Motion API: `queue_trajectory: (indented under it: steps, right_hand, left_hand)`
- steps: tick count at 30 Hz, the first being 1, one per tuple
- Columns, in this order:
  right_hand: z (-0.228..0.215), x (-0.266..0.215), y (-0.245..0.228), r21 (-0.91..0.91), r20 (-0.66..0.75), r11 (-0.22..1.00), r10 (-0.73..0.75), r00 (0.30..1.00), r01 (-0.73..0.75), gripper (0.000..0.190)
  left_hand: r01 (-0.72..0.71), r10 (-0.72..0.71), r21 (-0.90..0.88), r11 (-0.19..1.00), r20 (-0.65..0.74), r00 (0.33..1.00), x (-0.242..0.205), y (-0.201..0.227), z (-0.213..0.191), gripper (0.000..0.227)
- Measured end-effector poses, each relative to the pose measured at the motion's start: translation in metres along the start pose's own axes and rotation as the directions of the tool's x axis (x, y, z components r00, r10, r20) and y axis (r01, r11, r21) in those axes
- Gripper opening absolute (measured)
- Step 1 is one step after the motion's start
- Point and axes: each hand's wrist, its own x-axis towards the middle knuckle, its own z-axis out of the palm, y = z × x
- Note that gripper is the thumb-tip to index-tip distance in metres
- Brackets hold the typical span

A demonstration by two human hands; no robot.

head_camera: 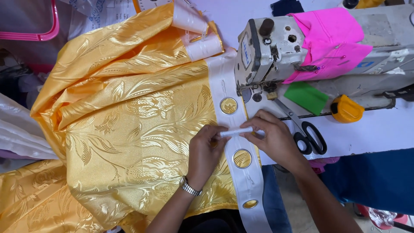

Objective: Aligning and preparing a grommet header tape onto curtain fabric at a sewing workstation.

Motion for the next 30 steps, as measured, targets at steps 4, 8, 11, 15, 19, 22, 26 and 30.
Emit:
queue_trajectory:
  steps: [4, 8, 11, 15, 19, 22, 26, 30]
  right_hand:
    - [0.000, 0.005, 0.005, -0.013, 0.019, 1.000, -0.013, 1.000, 0.013, 0.024]
    - [-0.008, 0.009, -0.005, 0.048, 0.077, 0.998, -0.044, 0.996, 0.040, 0.023]
    - [-0.014, 0.012, -0.007, 0.099, 0.117, 0.994, -0.060, 0.991, 0.049, 0.021]
    - [-0.011, 0.012, -0.001, 0.016, 0.106, 0.987, -0.158, 0.982, 0.158, 0.019]
    - [-0.006, 0.009, 0.013, -0.303, 0.090, 0.853, -0.418, 0.904, 0.425, 0.019]
    - [-0.008, 0.006, 0.009, -0.490, 0.116, 0.665, -0.592, 0.798, 0.564, 0.020]
    - [0.005, -0.004, 0.021, -0.615, 0.109, 0.500, -0.711, 0.694, 0.609, 0.019]
    - [0.013, -0.009, 0.026, -0.673, 0.069, 0.448, -0.755, 0.652, 0.589, 0.019]
  left_hand:
    - [0.037, -0.036, -0.057, 0.998, 0.010, 0.999, 0.006, 0.006, -0.005, 0.024]
    - [0.074, -0.073, -0.100, 0.992, 0.005, 0.997, 0.009, -0.006, -0.004, 0.019]
    - [0.019, -0.019, -0.019, 1.000, -0.014, 1.000, 0.007, -0.008, -0.002, 0.017]
    - [-0.058, 0.061, 0.068, 0.996, -0.043, 0.997, 0.004, 0.000, 0.001, 0.016]
    - [-0.118, 0.126, 0.208, 0.971, -0.029, 0.992, 0.003, -0.001, 0.003, 0.020]
    - [-0.170, 0.196, 0.327, 0.930, -0.050, 0.979, 0.002, -0.008, 0.005, 0.016]
    - [-0.416, 0.539, 0.604, 0.680, -0.027, 0.842, 0.000, -0.027, 0.007, 0.015]
    - [-0.518, 0.673, 0.669, 0.532, 0.036, 0.739, -0.001, -0.038, 0.006, 0.018]
